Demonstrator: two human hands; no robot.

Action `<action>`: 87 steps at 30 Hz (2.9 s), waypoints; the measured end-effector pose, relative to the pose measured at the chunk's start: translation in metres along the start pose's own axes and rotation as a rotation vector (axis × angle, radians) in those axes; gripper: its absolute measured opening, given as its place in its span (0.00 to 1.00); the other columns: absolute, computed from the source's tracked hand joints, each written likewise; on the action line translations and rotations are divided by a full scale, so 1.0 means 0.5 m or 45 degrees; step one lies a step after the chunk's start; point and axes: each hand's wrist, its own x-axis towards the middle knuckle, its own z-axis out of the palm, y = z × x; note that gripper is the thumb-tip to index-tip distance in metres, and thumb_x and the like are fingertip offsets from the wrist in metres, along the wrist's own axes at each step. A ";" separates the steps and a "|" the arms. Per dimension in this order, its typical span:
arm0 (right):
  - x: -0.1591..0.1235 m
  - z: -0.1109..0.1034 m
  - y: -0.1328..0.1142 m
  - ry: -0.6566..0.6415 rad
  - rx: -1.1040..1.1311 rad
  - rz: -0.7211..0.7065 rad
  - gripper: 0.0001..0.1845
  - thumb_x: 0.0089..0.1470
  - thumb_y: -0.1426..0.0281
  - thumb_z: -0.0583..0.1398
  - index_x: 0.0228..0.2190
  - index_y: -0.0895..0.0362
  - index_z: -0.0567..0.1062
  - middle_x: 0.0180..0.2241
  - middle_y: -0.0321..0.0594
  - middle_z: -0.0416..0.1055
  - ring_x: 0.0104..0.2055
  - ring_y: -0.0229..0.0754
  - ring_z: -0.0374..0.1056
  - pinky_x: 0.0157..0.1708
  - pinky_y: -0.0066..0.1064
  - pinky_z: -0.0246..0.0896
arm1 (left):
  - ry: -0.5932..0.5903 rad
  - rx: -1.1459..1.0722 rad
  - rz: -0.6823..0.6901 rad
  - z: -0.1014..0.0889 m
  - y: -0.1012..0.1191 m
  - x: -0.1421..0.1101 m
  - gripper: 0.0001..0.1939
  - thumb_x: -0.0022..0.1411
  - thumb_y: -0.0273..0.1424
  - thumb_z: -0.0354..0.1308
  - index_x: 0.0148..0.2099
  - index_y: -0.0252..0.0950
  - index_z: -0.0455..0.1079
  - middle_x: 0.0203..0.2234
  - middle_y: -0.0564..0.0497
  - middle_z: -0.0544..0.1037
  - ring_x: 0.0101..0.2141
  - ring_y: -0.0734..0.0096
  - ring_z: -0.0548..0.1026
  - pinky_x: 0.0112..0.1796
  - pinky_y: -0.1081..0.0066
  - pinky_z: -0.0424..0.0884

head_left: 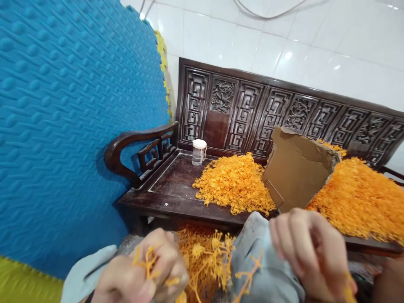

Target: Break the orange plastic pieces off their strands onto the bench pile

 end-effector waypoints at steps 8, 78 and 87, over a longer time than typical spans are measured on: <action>-0.181 -0.111 0.076 1.536 -0.462 0.271 0.15 0.44 0.65 0.61 0.34 0.52 0.63 0.25 0.34 0.62 0.26 0.35 0.61 0.27 0.29 0.58 | 0.337 0.345 -0.100 -0.048 0.006 0.051 0.12 0.47 0.33 0.57 0.20 0.36 0.58 0.14 0.57 0.54 0.17 0.77 0.52 0.20 0.72 0.51; 0.099 -0.014 0.231 -0.082 0.186 0.656 0.14 0.47 0.63 0.60 0.28 0.63 0.72 0.25 0.37 0.68 0.29 0.33 0.63 0.34 0.27 0.58 | 0.392 0.346 -0.062 -0.121 0.030 0.088 0.12 0.55 0.30 0.53 0.22 0.35 0.57 0.16 0.56 0.60 0.21 0.75 0.61 0.25 0.74 0.62; 0.101 0.008 0.210 -0.106 0.433 0.712 0.16 0.51 0.60 0.56 0.27 0.63 0.66 0.26 0.39 0.69 0.29 0.36 0.67 0.35 0.31 0.60 | 0.223 0.215 -0.083 -0.134 0.031 0.082 0.18 0.56 0.32 0.51 0.16 0.35 0.53 0.10 0.60 0.49 0.15 0.79 0.47 0.23 0.75 0.58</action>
